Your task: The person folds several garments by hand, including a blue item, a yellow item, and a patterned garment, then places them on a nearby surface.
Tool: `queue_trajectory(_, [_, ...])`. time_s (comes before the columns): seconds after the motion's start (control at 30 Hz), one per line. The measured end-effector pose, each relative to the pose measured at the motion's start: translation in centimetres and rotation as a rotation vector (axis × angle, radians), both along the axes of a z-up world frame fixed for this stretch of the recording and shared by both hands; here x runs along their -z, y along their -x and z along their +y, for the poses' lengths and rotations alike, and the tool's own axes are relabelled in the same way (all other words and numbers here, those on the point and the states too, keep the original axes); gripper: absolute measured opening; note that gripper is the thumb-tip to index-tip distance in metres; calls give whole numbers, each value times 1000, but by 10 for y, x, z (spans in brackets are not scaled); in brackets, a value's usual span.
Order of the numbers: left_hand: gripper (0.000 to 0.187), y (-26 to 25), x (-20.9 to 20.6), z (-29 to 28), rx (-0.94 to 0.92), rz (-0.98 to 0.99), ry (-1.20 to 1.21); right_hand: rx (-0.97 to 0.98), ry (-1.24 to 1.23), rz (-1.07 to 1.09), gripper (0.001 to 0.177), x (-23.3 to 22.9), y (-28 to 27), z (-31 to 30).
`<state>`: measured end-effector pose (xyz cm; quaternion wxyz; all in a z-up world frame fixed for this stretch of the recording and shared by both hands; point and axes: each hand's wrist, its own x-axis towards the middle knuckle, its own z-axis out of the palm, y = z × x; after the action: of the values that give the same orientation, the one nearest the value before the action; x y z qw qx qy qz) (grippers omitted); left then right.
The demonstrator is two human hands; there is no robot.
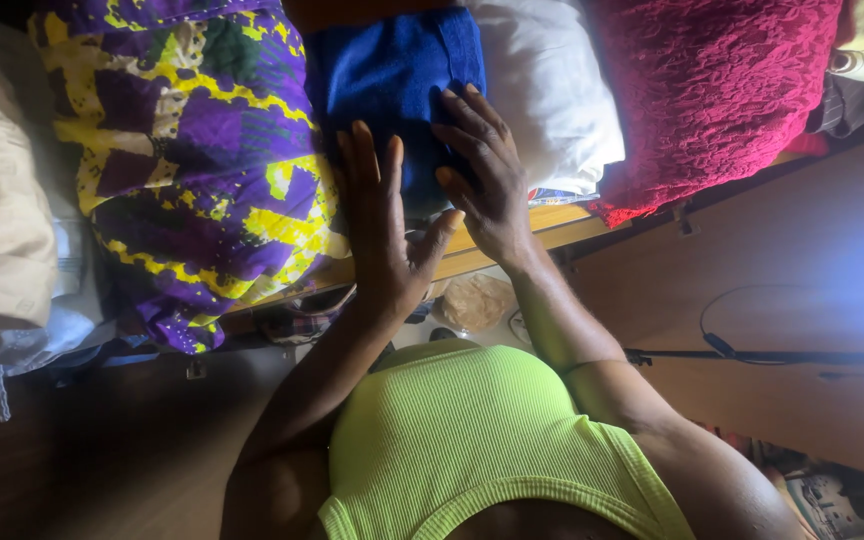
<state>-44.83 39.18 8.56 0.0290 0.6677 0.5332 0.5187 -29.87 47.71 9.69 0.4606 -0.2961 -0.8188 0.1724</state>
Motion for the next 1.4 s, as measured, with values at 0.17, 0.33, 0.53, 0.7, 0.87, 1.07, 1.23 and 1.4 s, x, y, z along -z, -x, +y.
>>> queue_trajectory(0.17, [81,-6,-10,-4,32,-20,-37,-13,7,102,33,-8,-10,-10])
queue_trajectory(0.33, [63,-15,-16,-4,251,-233,-110,-10,22,217,25,-20,-22,-27])
queue_trajectory(0.53, [55,-33,-27,-4,221,-161,-161,-52,119,333,23,-24,-38,-42])
queue_trajectory(0.7, [55,-51,-26,-2,281,-215,-158,-63,111,356,27,-29,-50,-50])
queue_trajectory(0.87, [53,-72,-29,-3,287,-221,-119,-7,42,324,29,-30,-75,-57])
queue_trajectory(1.07, [48,-101,-15,0,386,-276,-72,75,34,321,29,-30,-99,-73])
queue_trajectory(1.23, [48,-102,-23,2,445,-188,-45,223,-47,283,28,-31,-107,-87])
queue_trajectory(1.4, [48,-107,-16,6,619,-301,-7,450,160,343,28,-36,-104,-113])
